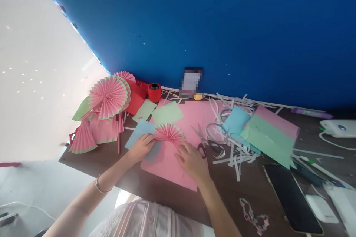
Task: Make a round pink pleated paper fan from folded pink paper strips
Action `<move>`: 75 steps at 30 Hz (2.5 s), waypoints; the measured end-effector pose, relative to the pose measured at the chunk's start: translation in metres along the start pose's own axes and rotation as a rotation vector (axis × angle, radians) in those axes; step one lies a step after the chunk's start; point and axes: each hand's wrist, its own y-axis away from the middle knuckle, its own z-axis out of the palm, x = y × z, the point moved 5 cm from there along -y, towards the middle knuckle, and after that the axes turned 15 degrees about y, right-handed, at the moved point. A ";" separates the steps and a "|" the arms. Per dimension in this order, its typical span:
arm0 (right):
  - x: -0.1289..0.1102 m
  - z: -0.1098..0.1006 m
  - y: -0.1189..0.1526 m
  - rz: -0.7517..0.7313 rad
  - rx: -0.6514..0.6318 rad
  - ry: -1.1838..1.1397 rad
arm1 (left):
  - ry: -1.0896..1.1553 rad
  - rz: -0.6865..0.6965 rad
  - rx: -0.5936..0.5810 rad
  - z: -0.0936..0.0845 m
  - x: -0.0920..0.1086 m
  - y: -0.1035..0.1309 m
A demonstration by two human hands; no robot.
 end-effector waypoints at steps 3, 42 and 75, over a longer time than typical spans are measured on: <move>-0.005 -0.003 0.001 0.027 0.065 0.066 | -0.050 0.022 -0.060 0.004 0.004 -0.001; -0.026 0.001 -0.011 0.103 0.206 0.226 | -0.054 -0.198 0.004 0.008 0.018 -0.010; -0.016 0.005 -0.010 0.101 0.021 0.210 | -0.061 -0.138 -0.163 0.003 0.018 -0.012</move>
